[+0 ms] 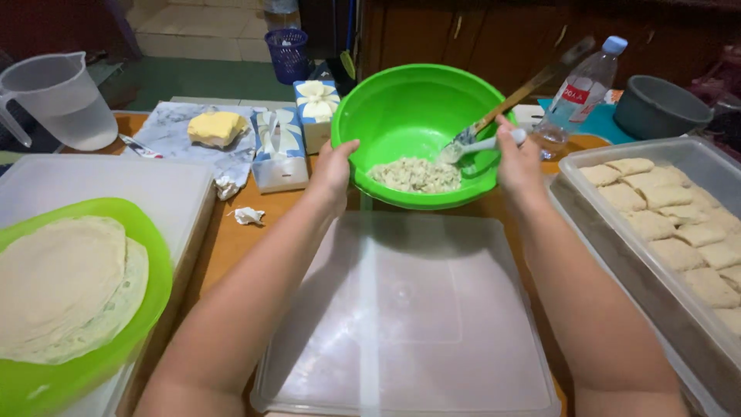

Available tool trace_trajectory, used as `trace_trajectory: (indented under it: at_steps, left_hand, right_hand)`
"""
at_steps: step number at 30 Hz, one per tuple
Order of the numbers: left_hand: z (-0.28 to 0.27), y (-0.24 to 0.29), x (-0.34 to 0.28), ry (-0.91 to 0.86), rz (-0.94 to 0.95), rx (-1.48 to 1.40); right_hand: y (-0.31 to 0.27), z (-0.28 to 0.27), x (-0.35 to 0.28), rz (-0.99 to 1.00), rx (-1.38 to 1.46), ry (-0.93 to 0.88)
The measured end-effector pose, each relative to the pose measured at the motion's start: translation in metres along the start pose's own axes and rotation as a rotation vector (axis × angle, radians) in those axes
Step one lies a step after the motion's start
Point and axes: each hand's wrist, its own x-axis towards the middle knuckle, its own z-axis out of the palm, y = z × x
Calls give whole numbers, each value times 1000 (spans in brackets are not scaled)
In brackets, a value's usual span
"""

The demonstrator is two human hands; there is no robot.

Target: Separating and arranging pastry skins on a flat surface.

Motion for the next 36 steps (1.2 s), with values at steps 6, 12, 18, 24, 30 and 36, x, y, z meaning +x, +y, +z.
trace_trajectory:
  at_steps: [6,12,18,24,30,36]
  left_hand:
    - [-9,-41,35,-11,-35,12]
    - [-19,-69,35,0,155,174]
    - [-20,2,-29,93,115,843]
    - [-43,112,-137,-260,604,1811]
    - [-165,205,-212,262,406,1685]
    - [-371,201,-261,895,-225,1871]
  right_hand:
    - [10,25,-12,302,122,63]
    - [29,17,-7,309,224,5]
    - [-34,17,-25,381,-52,82]
    - [-140,27,-70,-400,-453,261]
    - [-200,91,-124,-488,-328,-146]
    - [-217,201,-192,-326,43,-661]
